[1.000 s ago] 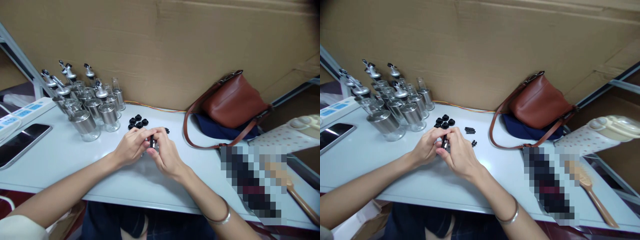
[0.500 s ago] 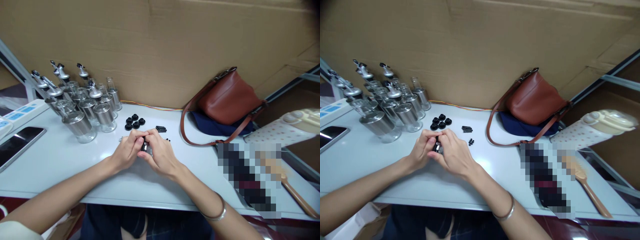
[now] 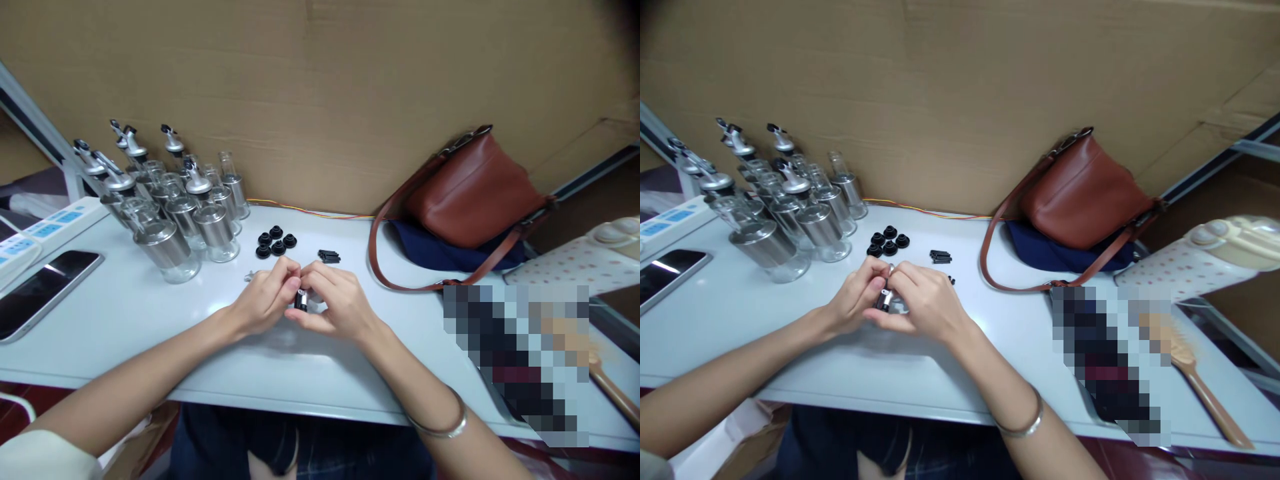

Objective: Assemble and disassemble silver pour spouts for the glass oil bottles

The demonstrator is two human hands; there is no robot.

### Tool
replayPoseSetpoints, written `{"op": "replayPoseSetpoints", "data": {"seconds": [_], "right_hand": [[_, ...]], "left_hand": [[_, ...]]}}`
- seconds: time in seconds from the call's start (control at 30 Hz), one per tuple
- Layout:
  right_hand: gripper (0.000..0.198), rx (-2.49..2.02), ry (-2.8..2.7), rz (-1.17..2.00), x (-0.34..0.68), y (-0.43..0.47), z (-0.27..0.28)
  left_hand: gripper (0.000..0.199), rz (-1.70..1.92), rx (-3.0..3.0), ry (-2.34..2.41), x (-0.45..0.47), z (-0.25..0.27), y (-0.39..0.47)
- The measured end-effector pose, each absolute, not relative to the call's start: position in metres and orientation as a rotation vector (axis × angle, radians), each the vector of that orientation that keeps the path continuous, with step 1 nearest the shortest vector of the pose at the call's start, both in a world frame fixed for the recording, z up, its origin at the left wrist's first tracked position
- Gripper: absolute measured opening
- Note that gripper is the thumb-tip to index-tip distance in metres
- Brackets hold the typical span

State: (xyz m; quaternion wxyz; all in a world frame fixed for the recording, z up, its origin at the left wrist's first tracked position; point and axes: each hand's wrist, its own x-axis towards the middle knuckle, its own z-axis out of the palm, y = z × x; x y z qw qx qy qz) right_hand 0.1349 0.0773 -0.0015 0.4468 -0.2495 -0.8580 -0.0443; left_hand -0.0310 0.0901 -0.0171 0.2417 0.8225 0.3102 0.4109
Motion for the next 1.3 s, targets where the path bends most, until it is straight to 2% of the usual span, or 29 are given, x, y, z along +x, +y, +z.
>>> {"op": "replayPoseSetpoints", "data": {"seconds": [0.2,0.37,0.47,0.53,0.6,0.73,0.83,0.93,1.0,1.1,1.23,1.3], "right_hand": [[0.032,-0.688,-2.064,0.058,0.145,0.081,-0.002],[0.025,-0.766,-1.993,-0.038,0.15,0.083,0.005],[0.027,-0.755,-1.932,0.063,0.146,0.079,0.007],[0.022,-0.75,-1.9,0.253,0.143,0.075,0.007],[0.017,-0.742,-1.862,0.468,0.14,0.072,0.005],[0.018,-0.758,-1.769,0.714,0.139,0.071,-0.001],[0.018,-0.813,-1.762,0.743,0.141,0.072,-0.003],[0.008,-0.821,-1.742,0.766,0.144,0.074,-0.004],[0.012,-0.808,-1.728,0.793,0.144,0.075,-0.004],[0.013,-0.832,-1.8,0.679,0.144,0.076,-0.004],[0.02,-0.963,-1.881,0.243,0.146,0.081,-0.002],[0.017,-1.065,-1.908,0.135,0.148,0.083,0.001]], "left_hand": [[0.021,1.3,2.517,0.67,-0.028,-0.015,0.087],[0.008,1.417,2.627,0.679,-0.024,-0.017,0.087],[0.024,1.535,2.521,0.676,-0.024,-0.017,0.091],[0.039,1.602,2.521,0.701,-0.025,-0.015,0.094],[0.045,1.591,2.558,0.809,-0.027,-0.013,0.095],[0.036,1.469,2.589,0.905,-0.029,-0.009,0.098],[0.034,1.41,2.58,0.883,-0.03,-0.009,0.099],[0.03,1.425,2.563,0.874,-0.03,-0.011,0.1],[0.027,1.446,2.568,0.856,-0.03,-0.012,0.1],[0.023,1.465,2.574,0.785,-0.029,-0.013,0.099],[0.02,1.468,2.554,0.732,-0.028,-0.015,0.097],[0.022,1.473,2.528,0.756,-0.028,-0.017,0.097]]}}
